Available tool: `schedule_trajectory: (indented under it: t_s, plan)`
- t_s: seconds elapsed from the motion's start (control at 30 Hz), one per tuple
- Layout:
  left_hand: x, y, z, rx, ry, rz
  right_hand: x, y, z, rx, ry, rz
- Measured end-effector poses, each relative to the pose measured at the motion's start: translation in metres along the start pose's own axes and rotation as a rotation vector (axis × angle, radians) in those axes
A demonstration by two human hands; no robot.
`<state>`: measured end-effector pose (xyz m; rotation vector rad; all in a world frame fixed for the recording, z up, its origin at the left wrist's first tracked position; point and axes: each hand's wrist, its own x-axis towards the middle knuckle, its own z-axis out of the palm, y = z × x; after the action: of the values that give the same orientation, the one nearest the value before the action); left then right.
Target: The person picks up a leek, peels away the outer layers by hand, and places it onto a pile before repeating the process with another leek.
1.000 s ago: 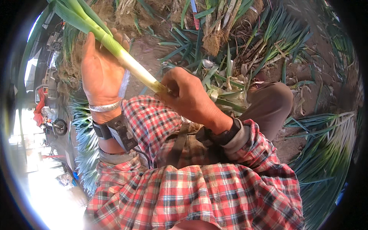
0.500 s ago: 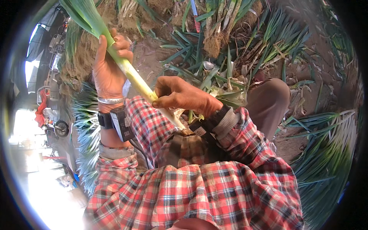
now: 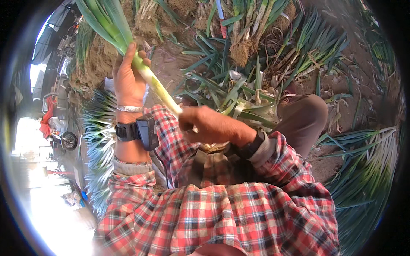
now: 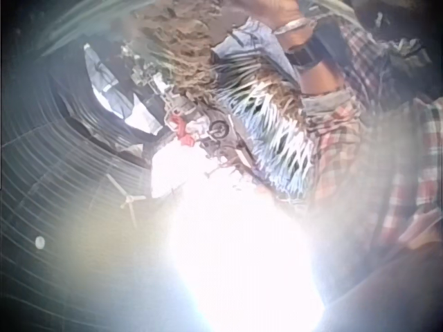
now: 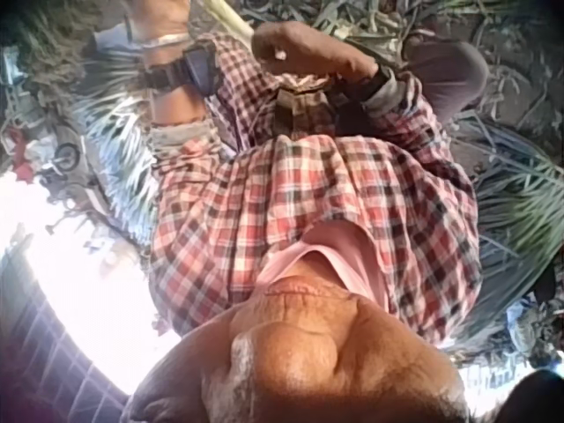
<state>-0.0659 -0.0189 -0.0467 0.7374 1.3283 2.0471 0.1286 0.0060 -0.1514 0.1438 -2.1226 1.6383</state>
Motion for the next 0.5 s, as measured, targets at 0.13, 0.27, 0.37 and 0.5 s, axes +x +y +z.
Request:
schedule_trajectory:
  t_s: [0.13, 0.27, 0.37, 0.5]
  plan:
    - [-0.007, 0.001, 0.005, -0.074, 0.008, -0.010, 0.051, -0.016, -0.015, 0.343, 0.387, 0.126]
    - [-0.013, 0.001, 0.018, -0.045, 0.017, -0.004, 0.074, -0.004, -0.028, 0.255, 0.406, 0.122]
    - [-0.013, 0.000, 0.014, -0.047, 0.010, -0.023, 0.071, -0.006, -0.026, 0.249, 0.368, 0.153]
    - [-0.014, -0.003, 0.006, -0.032, 0.013, -0.047, 0.062, -0.022, -0.030, 0.065, 0.193, 0.135]
